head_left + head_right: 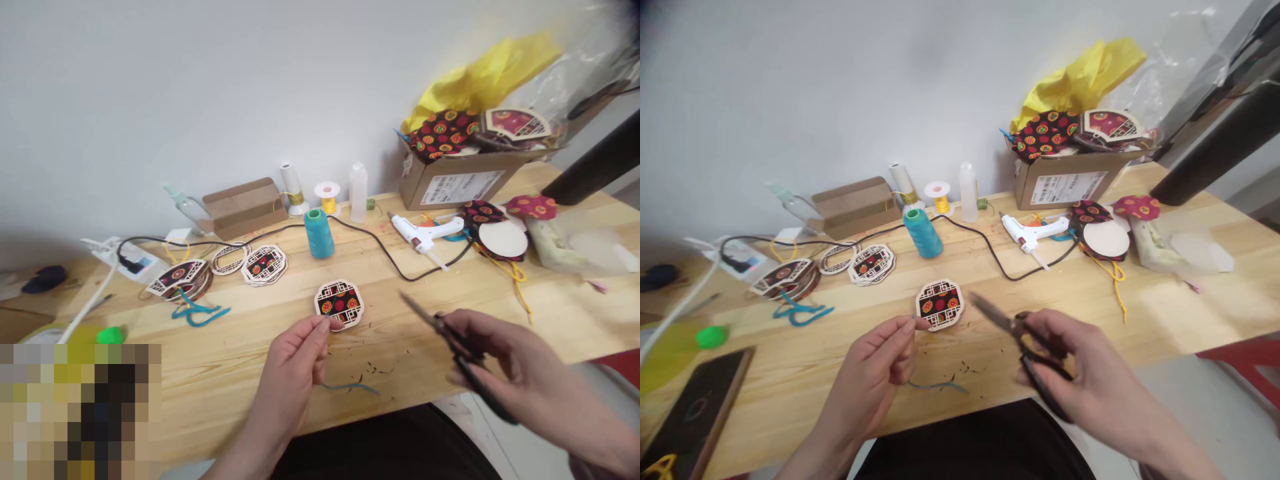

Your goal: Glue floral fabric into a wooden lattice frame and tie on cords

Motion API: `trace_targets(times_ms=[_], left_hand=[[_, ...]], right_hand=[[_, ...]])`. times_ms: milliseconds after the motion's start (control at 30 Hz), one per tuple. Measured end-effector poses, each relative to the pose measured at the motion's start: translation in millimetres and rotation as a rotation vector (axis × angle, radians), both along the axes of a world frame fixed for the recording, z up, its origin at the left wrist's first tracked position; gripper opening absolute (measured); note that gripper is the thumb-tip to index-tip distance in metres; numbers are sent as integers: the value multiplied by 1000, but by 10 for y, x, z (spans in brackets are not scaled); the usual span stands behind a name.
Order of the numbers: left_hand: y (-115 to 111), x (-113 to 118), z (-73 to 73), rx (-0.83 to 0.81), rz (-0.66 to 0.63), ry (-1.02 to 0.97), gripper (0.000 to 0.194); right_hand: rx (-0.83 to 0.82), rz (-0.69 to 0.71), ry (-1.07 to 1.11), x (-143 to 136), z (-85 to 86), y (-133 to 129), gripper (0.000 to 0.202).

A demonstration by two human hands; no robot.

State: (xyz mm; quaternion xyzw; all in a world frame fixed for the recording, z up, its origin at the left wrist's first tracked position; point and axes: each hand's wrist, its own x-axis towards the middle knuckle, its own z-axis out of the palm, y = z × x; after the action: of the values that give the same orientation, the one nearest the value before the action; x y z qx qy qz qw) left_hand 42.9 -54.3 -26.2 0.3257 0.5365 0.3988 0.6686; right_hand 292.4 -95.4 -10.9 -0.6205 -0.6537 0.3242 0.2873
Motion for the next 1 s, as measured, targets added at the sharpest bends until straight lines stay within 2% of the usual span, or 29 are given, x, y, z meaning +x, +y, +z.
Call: trace_targets(times_ms=[100, 233, 433, 700, 833, 1000], left_hand=[[-16, -14, -15, 22, -16, 1, 27], [-36, -43, -37, 53, -34, 28, 26], [-46, -50, -62, 78, -97, 33, 25], [-73, -47, -89, 109, -193, 115, 26], [-83, -56, -86, 119, -252, 175, 28], [-81, -61, -76, 125, -262, 181, 30]], right_hand=[[-121, 217, 32, -257, 82, 33, 20], [-209, 290, -35, -386, 72, 83, 30], [-307, 278, -84, -345, -9, 162, 35], [-285, 304, -131, -432, -5, 228, 36], [-247, 306, -91, -479, 18, 277, 34], [-263, 316, -7, -497, 25, 284, 28]])
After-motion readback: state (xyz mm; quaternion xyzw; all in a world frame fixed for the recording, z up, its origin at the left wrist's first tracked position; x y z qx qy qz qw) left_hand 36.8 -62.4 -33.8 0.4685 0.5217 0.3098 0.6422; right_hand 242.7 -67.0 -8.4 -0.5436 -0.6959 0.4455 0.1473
